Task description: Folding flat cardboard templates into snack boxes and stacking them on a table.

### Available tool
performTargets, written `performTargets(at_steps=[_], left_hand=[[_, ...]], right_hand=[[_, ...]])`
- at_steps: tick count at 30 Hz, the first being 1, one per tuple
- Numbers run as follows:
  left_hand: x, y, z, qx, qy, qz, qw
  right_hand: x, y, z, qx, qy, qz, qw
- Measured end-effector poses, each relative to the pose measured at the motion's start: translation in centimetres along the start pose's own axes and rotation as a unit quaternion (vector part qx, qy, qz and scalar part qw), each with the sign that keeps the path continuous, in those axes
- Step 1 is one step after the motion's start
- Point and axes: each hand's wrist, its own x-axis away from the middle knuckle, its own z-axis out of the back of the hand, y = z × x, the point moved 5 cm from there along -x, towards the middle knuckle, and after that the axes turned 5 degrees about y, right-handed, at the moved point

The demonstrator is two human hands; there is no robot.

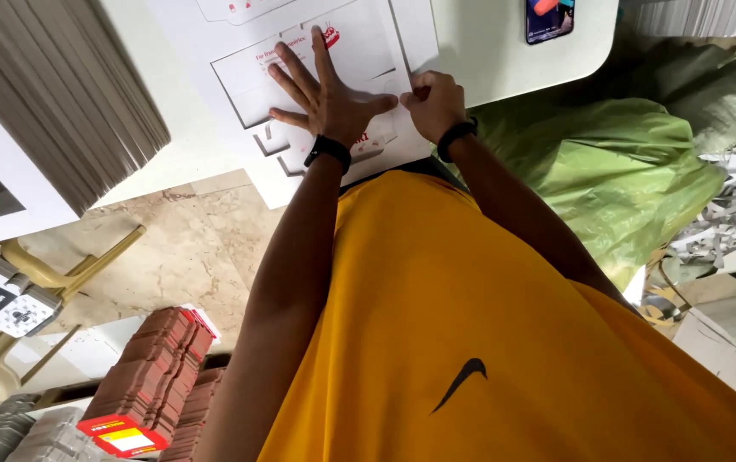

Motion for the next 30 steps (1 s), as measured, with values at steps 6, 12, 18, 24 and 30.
performTargets(at_steps=[6, 12, 18, 24, 30], left_hand=[[0.4, 1.1, 1.6, 0.025, -0.031, 0.048, 0.998], [0.7, 1.5, 2.0, 0.030, -0.026, 0.056, 0.998], [0.5, 1.5, 1.8, 0.010, -0.031, 0.075, 0.997], [-0.4, -0.1, -0.2, 0.010, -0.024, 0.023, 0.999], [0.9, 1.8, 2.5, 0.011, -0.042, 0.072, 0.996]], right_hand=[[0.5, -1.3, 0.2, -0.008, -0.013, -0.041, 0.999], [0.2, -1.4, 0.1, 0.023, -0.017, -0.024, 0.999], [1.7, -3.4, 0.6, 0.033, -0.025, -0.061, 0.997], [-0.4, -6.1, 0.7, 0.144, -0.166, -0.030, 0.975], [-1.0, -6.4, 0.2, 0.207, -0.139, 0.031, 0.968]])
